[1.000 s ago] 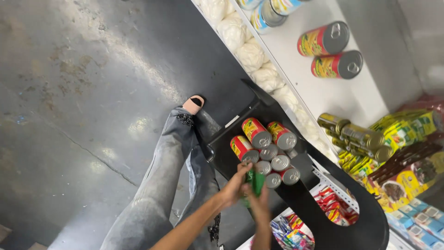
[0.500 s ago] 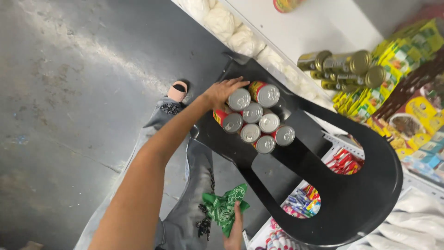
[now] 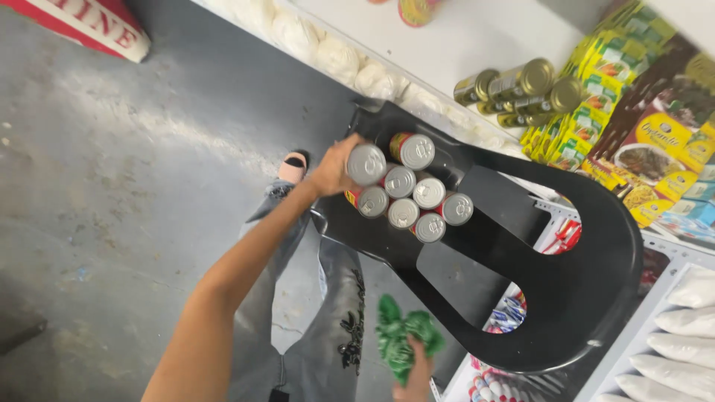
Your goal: Wiping canned goods with a cloth and organizing them on a stool and shelves in a grocery store.
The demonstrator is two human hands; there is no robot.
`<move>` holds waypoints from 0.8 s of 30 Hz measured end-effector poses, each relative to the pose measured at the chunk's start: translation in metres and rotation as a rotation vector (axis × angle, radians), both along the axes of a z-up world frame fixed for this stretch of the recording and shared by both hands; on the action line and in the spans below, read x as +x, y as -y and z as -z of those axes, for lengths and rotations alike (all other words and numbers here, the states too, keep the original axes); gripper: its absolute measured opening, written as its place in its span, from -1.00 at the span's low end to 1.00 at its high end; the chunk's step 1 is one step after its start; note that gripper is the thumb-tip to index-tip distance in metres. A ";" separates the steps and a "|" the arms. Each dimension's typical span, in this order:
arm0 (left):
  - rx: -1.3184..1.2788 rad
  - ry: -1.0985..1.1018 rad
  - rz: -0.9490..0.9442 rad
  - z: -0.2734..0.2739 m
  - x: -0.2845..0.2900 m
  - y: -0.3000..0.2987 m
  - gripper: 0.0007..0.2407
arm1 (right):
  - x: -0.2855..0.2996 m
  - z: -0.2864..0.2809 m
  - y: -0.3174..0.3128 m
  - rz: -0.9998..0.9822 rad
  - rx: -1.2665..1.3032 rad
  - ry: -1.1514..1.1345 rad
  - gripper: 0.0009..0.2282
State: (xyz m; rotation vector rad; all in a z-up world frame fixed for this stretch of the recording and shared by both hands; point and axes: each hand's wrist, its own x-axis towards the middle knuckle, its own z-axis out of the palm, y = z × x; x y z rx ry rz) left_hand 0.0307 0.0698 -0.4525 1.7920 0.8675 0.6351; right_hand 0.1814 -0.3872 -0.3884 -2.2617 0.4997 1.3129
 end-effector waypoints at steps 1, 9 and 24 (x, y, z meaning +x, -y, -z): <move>0.023 -0.002 -0.001 -0.033 -0.004 0.006 -0.33 | 0.006 -0.028 -0.035 -0.001 0.023 -0.002 -0.49; -0.183 0.078 0.121 -0.206 -0.009 0.130 -0.19 | -0.014 -0.237 -0.268 -0.723 1.114 0.714 -0.67; 0.049 0.287 0.076 -0.404 -0.019 0.082 -0.62 | -0.056 -0.397 -0.286 -0.852 1.458 0.602 -0.77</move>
